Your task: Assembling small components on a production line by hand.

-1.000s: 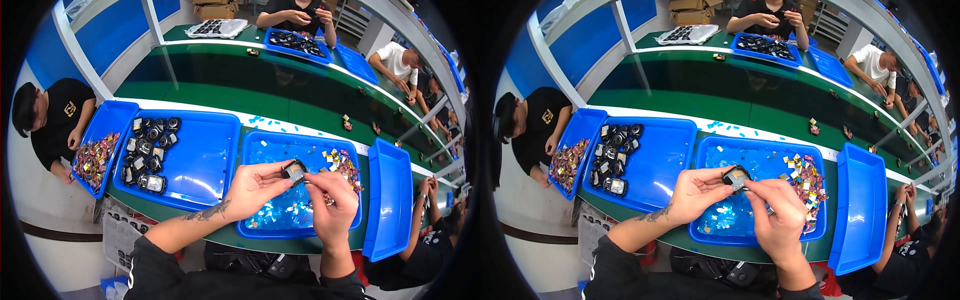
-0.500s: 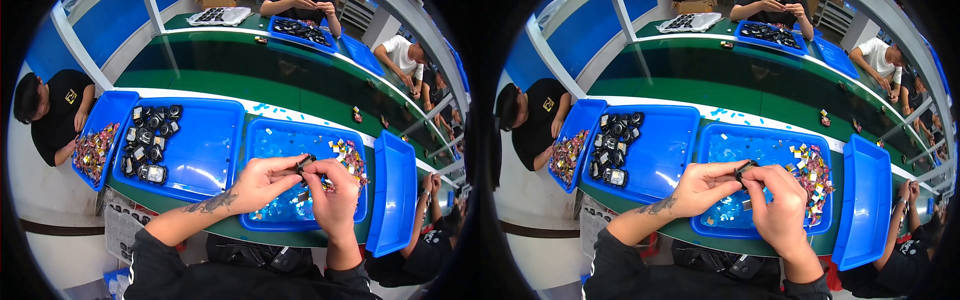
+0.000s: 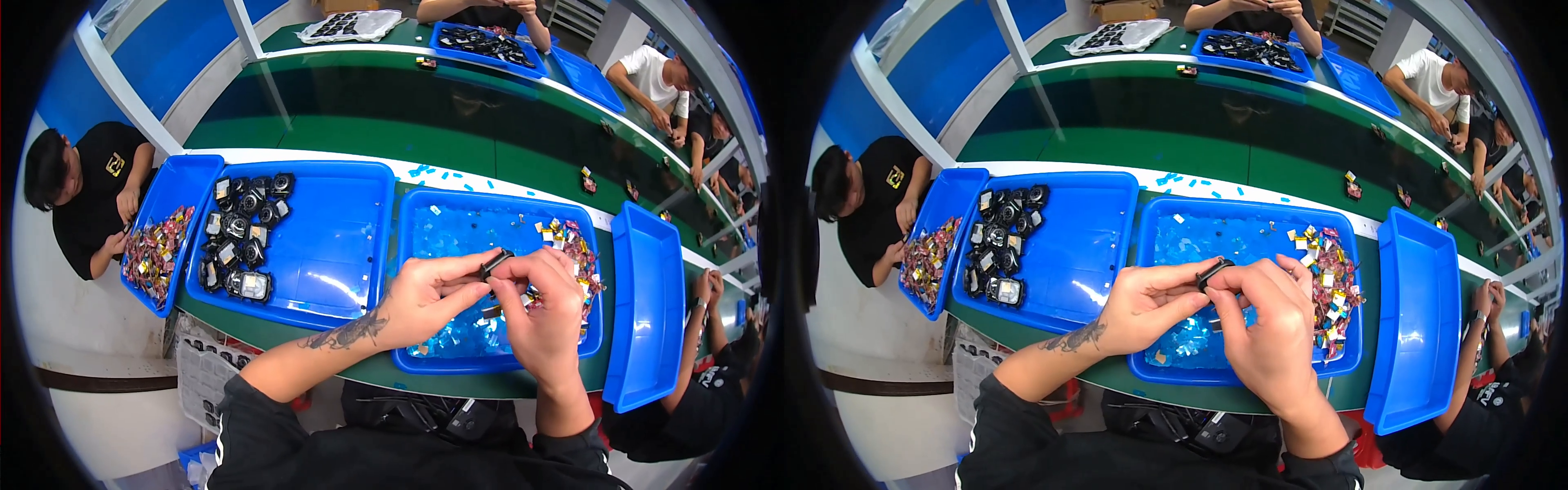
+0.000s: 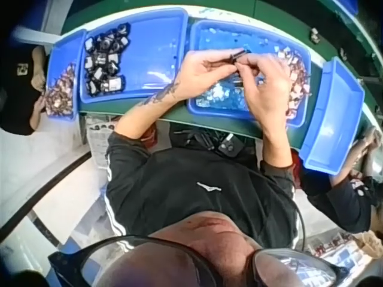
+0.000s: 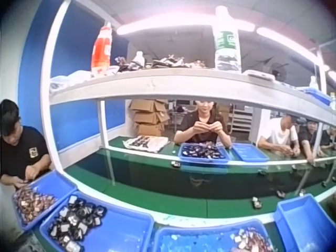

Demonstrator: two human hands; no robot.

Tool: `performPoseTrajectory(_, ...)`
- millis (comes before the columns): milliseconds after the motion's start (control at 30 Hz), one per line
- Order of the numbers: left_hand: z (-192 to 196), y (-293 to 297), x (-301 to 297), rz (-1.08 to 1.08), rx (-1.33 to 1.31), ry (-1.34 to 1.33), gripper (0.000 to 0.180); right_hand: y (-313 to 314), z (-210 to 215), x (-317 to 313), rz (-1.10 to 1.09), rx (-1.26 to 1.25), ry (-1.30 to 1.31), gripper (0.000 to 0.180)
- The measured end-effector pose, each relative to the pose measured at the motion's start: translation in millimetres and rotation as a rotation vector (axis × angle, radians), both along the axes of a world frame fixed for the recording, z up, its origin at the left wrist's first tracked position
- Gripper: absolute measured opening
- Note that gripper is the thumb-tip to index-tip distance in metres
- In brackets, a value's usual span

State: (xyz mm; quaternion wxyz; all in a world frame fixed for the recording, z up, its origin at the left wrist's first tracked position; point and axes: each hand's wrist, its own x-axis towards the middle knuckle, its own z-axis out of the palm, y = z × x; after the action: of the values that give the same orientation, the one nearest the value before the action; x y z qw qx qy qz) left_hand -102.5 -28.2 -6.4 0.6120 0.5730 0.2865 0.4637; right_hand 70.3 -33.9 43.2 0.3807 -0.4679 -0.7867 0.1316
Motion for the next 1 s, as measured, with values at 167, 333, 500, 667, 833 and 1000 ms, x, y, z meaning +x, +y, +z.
performPoseTrajectory(167, 3, -3, -1, 0.033, 0.054, 0.063, 0.043, -3, 2, 1, -0.071, 0.084, -0.035, 0.02)
performPoseTrajectory(333, -1, 5, -5, -0.021, 0.043, 0.009, 0.04, 5, -9, 7, -0.09, -0.118, 0.085, 0.023)
performPoseTrajectory(500, 6, 7, -1, 0.061, -0.104, -0.224, 0.042, 1, -27, 21, 0.157, -0.535, 0.808, 0.024)
performPoseTrajectory(667, 4, 4, 4, 0.202, -0.031, -0.28, 0.038, -7, -32, 20, 0.121, -0.595, 0.691, 0.014)
performPoseTrajectory(833, 10, 4, -6, 0.257, 0.547, 0.35, 0.029, -9, -17, 12, -0.003, -0.462, 0.662, 0.009)
performPoseTrajectory(1000, 10, 4, -7, 0.391, 0.731, 0.457, 0.031, -11, -7, 13, 0.178, 0.049, 0.156, 0.016)
